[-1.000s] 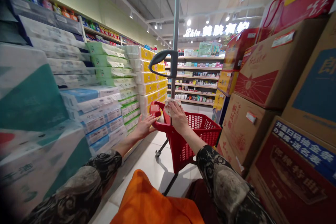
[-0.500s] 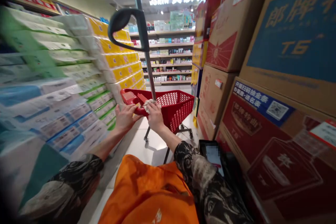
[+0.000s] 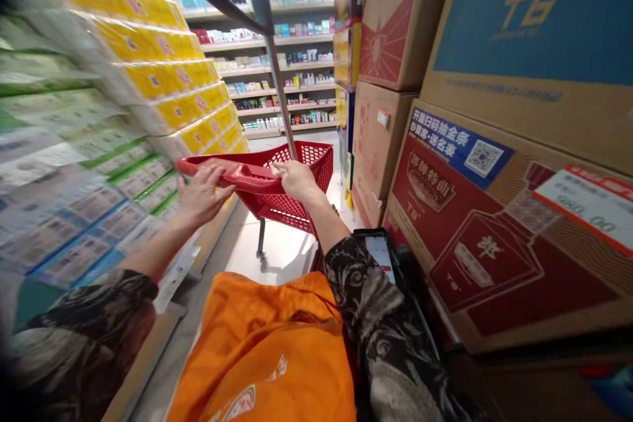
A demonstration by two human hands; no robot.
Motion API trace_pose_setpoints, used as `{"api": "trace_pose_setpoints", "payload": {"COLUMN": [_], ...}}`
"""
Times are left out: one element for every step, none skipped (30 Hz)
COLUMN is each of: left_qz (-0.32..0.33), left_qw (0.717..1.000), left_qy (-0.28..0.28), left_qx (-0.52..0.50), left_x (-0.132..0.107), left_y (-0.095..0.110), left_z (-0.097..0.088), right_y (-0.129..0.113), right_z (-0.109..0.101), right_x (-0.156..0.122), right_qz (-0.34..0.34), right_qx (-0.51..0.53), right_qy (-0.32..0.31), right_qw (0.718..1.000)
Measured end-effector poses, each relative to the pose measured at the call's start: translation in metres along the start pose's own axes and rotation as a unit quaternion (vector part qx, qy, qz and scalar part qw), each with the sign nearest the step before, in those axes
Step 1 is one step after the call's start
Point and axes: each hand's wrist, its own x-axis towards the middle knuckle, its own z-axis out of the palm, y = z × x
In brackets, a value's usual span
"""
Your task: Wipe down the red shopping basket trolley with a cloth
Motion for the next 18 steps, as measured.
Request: {"api": "trace_pose_setpoints", "payload": {"left_qz": [0.0, -0.001, -0.001, 0.0, 0.001, -0.002, -0.003, -0.005, -0.004, -0.002, 0.001, 0.004, 0.009, 0.018, 0.032, 0.046, 0.051, 0.045], "left_qw": [1.0, 1.0, 1.0, 0.999, 0.999, 0.998, 0.998, 0.997, 0.996, 0.996, 0.995, 0.995, 0.995, 0.994, 0.994, 0.994, 0.994, 0.996], "left_qy": [0.008, 0.018, 0.029, 0.039, 0.048, 0.06, 0.068, 0.076, 0.084, 0.09, 0.095, 0.1, 0.103, 0.104, 0.102, 0.098, 0.092, 0.082], "left_qx": [0.002, 0.003, 0.005, 0.005, 0.004, 0.003, 0.002, 0.001, 0.002, 0.004, 0.006, 0.008, 0.008, 0.007, 0.003, -0.002, -0.007, -0.012], "left_x": [0.0, -0.001, -0.002, -0.004, -0.005, -0.006, -0.007, -0.008, -0.01, -0.013, -0.015, -0.018, -0.02, -0.022, -0.022, -0.022, -0.021, -0.019], "left_y": [0.004, 0.009, 0.016, 0.024, 0.033, 0.041, 0.049, 0.056, 0.062, 0.068, 0.074, 0.078, 0.081, 0.083, 0.082, 0.078, 0.072, 0.064], "left_z": [0.001, 0.001, 0.001, 0.0, -0.001, -0.002, -0.003, -0.004, -0.004, -0.004, -0.005, -0.005, -0.005, -0.005, -0.005, -0.006, -0.007, -0.008], "right_y": [0.003, 0.005, 0.008, 0.01, 0.012, 0.012, 0.012, 0.011, 0.009, 0.006, 0.002, -0.002, -0.006, -0.009, -0.01, -0.01, -0.008, -0.005], "right_z": [-0.005, -0.009, -0.013, -0.016, -0.019, -0.02, -0.02, -0.019, -0.016, -0.011, -0.005, 0.003, 0.011, 0.019, 0.026, 0.033, 0.037, 0.039], "right_x": [0.002, 0.003, 0.003, 0.002, 0.0, -0.003, -0.006, -0.01, -0.014, -0.018, -0.021, -0.024, -0.026, -0.028, -0.029, -0.03, -0.031, -0.032], "right_qz": [0.011, 0.023, 0.031, 0.033, 0.027, 0.014, -0.005, -0.029, -0.053, -0.077, -0.102, -0.128, -0.15, -0.167, -0.181, -0.191, -0.199, -0.205], "right_qx": [0.006, 0.005, -0.003, -0.019, -0.038, -0.058, -0.078, -0.098, -0.117, -0.136, -0.153, -0.168, -0.177, -0.185, -0.191, -0.198, -0.203, -0.208], "right_qy": [-0.009, -0.016, -0.019, -0.014, -0.001, 0.017, 0.037, 0.056, 0.073, 0.086, 0.093, 0.098, 0.106, 0.115, 0.126, 0.138, 0.15, 0.16], "right_qw": [1.0, 1.0, 0.999, 0.999, 0.999, 0.998, 0.996, 0.993, 0.989, 0.984, 0.978, 0.973, 0.967, 0.962, 0.957, 0.952, 0.947, 0.943]}}
